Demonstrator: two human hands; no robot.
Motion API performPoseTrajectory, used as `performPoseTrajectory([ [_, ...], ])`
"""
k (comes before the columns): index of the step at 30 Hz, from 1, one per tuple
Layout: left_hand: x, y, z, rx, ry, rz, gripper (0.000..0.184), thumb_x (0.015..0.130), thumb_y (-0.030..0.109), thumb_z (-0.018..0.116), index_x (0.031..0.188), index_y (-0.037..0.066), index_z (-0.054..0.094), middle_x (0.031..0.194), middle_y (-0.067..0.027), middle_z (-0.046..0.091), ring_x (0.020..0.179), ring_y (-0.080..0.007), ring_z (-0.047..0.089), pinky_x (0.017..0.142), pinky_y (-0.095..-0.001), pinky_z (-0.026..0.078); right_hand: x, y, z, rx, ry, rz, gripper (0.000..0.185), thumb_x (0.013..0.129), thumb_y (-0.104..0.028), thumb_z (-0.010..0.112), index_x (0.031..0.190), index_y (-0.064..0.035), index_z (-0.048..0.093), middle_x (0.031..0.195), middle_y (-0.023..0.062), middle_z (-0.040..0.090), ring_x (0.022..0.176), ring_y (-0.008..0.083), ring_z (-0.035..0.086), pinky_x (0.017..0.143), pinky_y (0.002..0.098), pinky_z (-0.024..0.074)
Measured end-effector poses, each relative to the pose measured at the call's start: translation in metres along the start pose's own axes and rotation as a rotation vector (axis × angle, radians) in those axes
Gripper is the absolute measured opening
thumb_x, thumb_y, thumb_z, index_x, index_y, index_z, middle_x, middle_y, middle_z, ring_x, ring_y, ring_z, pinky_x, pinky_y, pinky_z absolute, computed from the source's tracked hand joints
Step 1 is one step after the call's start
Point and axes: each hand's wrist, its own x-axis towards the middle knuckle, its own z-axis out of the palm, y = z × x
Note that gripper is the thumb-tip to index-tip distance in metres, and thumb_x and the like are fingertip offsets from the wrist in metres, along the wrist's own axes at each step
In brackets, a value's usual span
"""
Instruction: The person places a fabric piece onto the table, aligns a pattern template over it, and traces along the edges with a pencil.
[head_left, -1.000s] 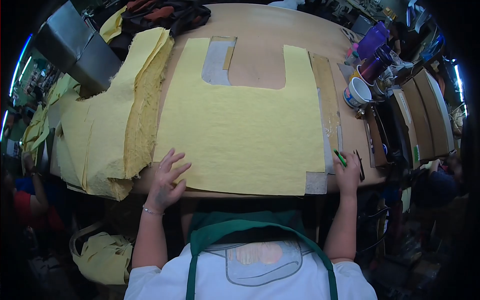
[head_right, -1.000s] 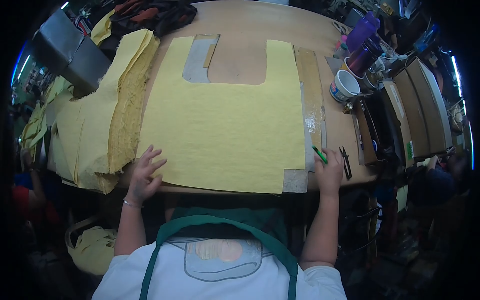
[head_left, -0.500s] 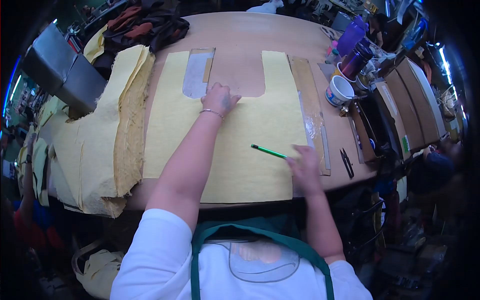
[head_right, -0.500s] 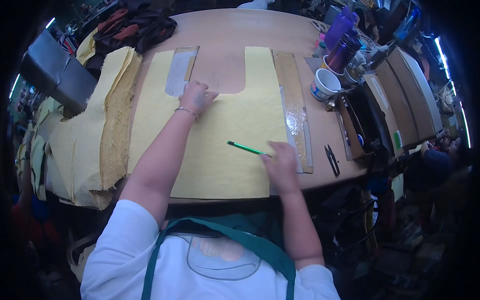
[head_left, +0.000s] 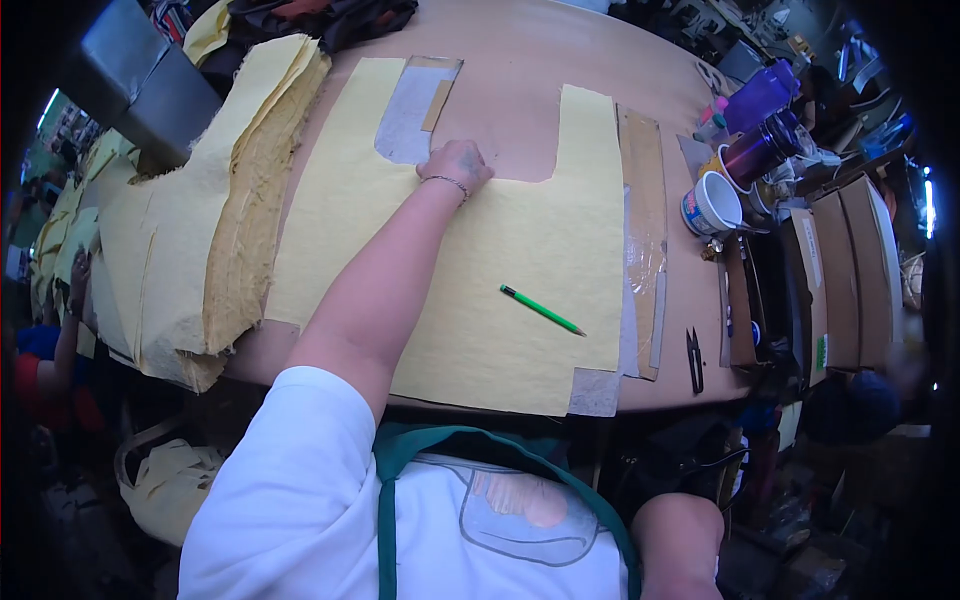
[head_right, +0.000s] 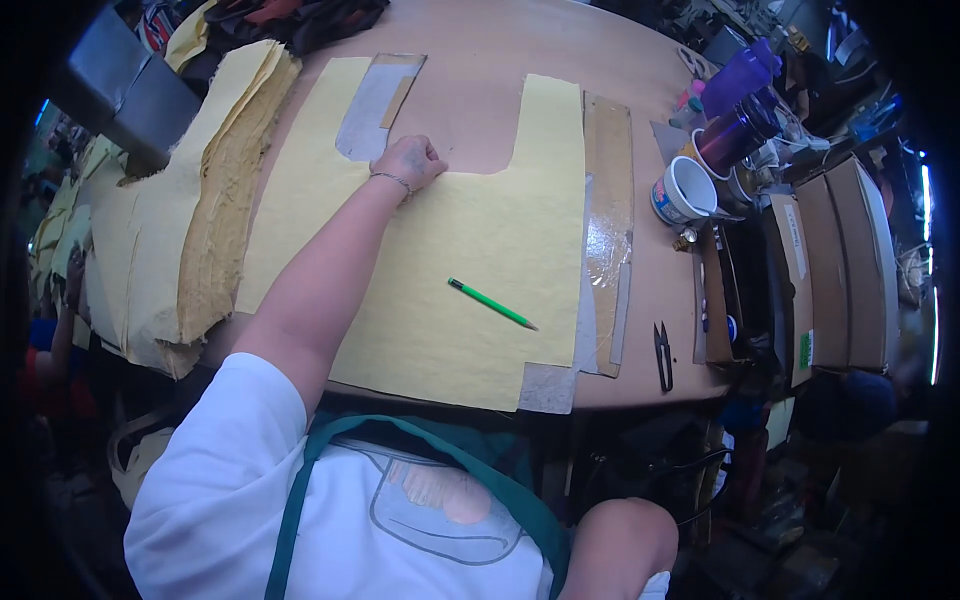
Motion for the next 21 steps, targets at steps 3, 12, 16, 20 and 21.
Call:
performPoseTrajectory([
  [3,0.007,-0.014,0.007,-0.112,0.044,0.083,0.026,0.075,0.031,0.060,0.087,0.009,0.057,0.086,-0.0064,0.062,0.084,-0.0194,0.059,0.073,-0.0313,0.045,-0.077,-0.005,-0.039,-0.036,-0.623,0.281,0.016,0.079,-0.014,0.055,0.094,-0.0068,0.055,0.098,0.0066,0.052,0.087,0.0206,0.050,0.072,0.0329,0.0444],
  [12,0.007,-0.025,-0.001,-0.388,0.062,0.131,0.033,0.074,0.034,0.061,0.087,0.004,0.057,0.085,-0.0111,0.062,0.079,-0.0212,0.060,0.071,-0.0316,0.046,-0.227,0.023,-0.122,-1.186,-0.904,1.619,0.042,0.077,-0.013,0.058,0.116,-0.0024,0.047,0.109,0.0181,0.046,0.106,0.0350,0.042,0.090,0.0423,0.0346],
  [16,-0.006,0.005,-0.012,0.040,0.054,0.003,0.039,0.070,0.039,0.063,0.091,0.007,0.061,0.086,-0.0100,0.063,0.084,-0.0244,0.060,0.074,-0.0381,0.046,-0.241,0.030,-0.127,-1.118,-0.776,1.741,0.037,0.077,-0.011,0.059,0.111,-0.0002,0.051,0.100,0.0175,0.047,0.100,0.0343,0.045,0.088,0.0395,0.0360],
  [20,0.013,0.011,-0.014,0.071,-0.175,0.004,0.034,0.070,0.035,0.065,0.087,0.007,0.062,0.089,-0.0090,0.063,0.082,-0.0198,0.059,0.074,-0.0294,0.044,-0.236,0.036,-0.129,-1.115,-0.915,1.708,0.035,0.077,-0.008,0.059,0.110,0.0009,0.051,0.098,0.0181,0.047,0.096,0.0348,0.048,0.086,0.0381,0.0380],
  [21,0.019,0.007,-0.016,0.055,-0.208,0.040,0.032,0.071,0.034,0.065,0.087,0.007,0.063,0.088,-0.0090,0.063,0.082,-0.0195,0.059,0.074,-0.0290,0.044,-0.230,0.039,-0.127,-1.085,-0.881,1.727,0.034,0.077,-0.007,0.058,0.109,0.0010,0.051,0.098,0.0180,0.048,0.095,0.0340,0.049,0.085,0.0374,0.0387],
])
